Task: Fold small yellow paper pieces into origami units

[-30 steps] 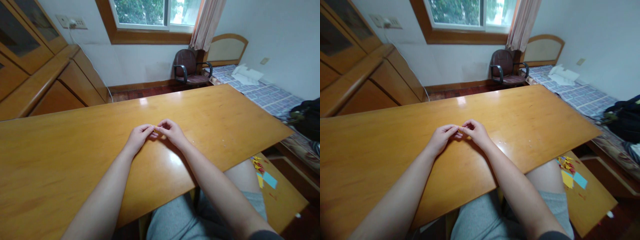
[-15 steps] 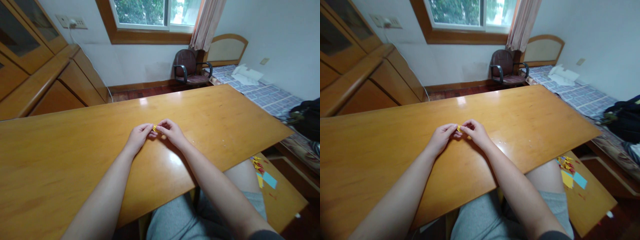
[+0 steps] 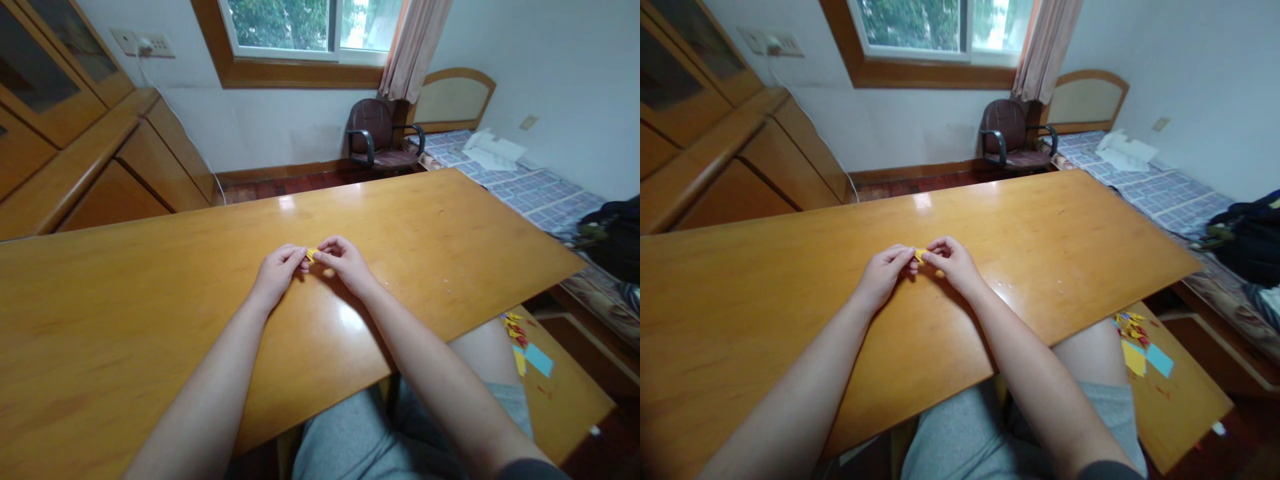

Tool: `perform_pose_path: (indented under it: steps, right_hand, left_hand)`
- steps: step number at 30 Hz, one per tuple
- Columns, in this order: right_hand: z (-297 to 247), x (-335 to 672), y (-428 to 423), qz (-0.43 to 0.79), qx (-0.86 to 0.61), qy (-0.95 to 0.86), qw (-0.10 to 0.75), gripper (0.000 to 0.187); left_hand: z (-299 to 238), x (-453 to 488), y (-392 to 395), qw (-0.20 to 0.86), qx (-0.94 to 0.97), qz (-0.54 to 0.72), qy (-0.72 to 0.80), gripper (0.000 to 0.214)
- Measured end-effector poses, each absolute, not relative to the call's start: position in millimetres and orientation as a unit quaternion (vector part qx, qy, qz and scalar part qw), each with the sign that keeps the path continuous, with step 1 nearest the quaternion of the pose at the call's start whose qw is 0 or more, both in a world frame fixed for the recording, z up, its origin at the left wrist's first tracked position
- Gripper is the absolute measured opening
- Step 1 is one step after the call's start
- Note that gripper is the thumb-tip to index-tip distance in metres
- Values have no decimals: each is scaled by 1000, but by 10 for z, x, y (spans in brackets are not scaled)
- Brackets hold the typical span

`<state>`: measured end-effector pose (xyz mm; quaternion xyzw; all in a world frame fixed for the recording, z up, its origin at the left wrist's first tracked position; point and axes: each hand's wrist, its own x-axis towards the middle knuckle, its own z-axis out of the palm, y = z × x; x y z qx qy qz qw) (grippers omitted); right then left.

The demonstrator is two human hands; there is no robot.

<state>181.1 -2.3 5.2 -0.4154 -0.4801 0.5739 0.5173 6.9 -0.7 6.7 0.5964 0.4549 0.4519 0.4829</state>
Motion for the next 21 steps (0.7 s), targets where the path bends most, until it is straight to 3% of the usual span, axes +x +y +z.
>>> perform_pose_path:
  steps: [9, 21]
  right_hand:
    - [54, 1788, -35, 568, -417, -483, 519, 35]
    - [-60, 1796, -2, 548, -408, -528, 504, 31]
  left_hand:
    - [-17, 47, 26, 487, 560, 478, 469, 27]
    - [109, 105, -37, 527, 530, 457, 483, 31]
